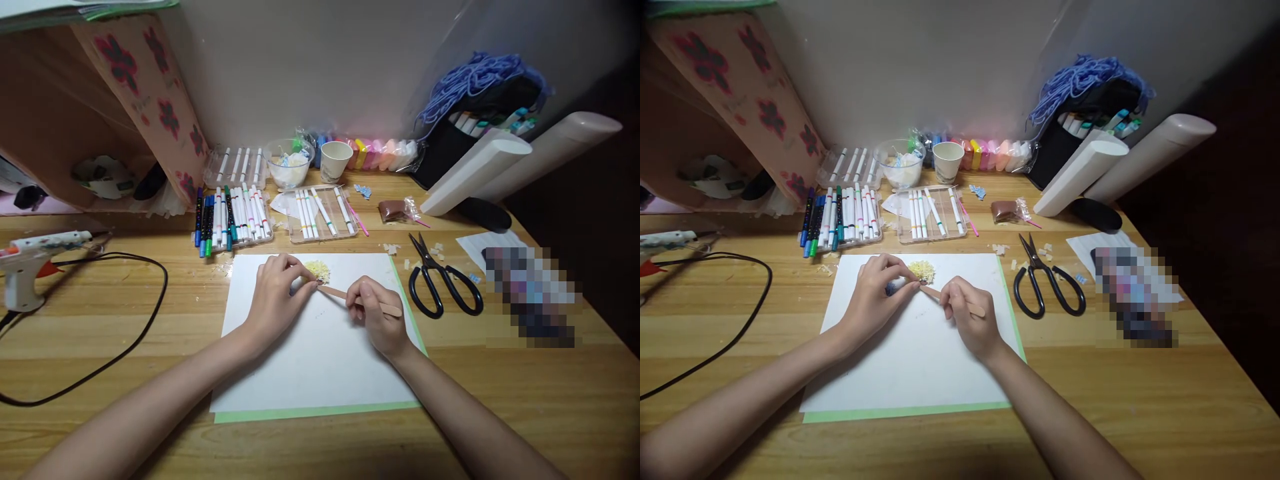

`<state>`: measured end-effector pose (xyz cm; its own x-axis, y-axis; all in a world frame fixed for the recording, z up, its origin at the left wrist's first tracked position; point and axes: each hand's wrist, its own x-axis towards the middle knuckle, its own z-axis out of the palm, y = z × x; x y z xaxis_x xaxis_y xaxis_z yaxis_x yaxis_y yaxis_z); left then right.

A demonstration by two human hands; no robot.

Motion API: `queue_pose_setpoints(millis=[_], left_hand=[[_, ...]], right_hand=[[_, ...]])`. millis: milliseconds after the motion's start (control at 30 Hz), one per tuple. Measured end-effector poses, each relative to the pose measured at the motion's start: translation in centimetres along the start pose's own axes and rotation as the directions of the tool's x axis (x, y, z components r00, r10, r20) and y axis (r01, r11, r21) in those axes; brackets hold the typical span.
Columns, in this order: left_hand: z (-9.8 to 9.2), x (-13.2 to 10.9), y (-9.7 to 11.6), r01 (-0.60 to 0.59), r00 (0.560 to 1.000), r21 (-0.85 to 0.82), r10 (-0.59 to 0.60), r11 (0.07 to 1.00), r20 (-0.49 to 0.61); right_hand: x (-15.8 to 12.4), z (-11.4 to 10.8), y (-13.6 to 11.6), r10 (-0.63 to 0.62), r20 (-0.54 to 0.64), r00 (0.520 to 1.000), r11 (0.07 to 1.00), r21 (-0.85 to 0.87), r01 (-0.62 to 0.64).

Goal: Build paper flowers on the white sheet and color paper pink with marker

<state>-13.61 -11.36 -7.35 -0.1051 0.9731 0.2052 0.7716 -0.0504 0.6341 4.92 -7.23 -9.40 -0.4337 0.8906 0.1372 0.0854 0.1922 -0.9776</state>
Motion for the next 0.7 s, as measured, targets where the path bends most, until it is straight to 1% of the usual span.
queue_pose_setpoints(millis=[133,233,300,367,433,700], left_hand=[[-0.9,0.8,-0.8,-0.002,0.999,-0.016,0.001,1.000,-0.040],[-1.9,1.9,-2.3,0.021,0.993,-0.025,-0.024,0.999,-0.116],[-2.3,2.6,-3.4,0.045,0.988,-0.038,-0.050,0.998,-0.146],[-2.5,3.0,-4.3,0.068,0.986,-0.052,-0.075,0.996,-0.148],[-2.5,3.1,-4.8,0.082,0.985,-0.058,-0.090,0.995,-0.145],[-2.2,2.6,-4.6,0.095,0.992,-0.040,-0.098,0.995,-0.077]], right_hand=[[0.1,0.0,-0.1,0.000,0.004,1.000,1.000,-0.010,0.000],[0.1,0.1,-0.2,0.007,-0.002,1.000,1.000,-0.013,-0.007],[0.0,0.1,-0.2,0.017,-0.005,1.000,1.000,-0.013,-0.017],[-0.1,0.1,-0.2,0.024,-0.005,1.000,1.000,-0.012,-0.024],[-0.1,0.1,-0.2,0.025,-0.002,1.000,1.000,-0.010,-0.025],[0.0,0.2,0.1,0.001,0.019,1.000,0.998,-0.055,0.000]])
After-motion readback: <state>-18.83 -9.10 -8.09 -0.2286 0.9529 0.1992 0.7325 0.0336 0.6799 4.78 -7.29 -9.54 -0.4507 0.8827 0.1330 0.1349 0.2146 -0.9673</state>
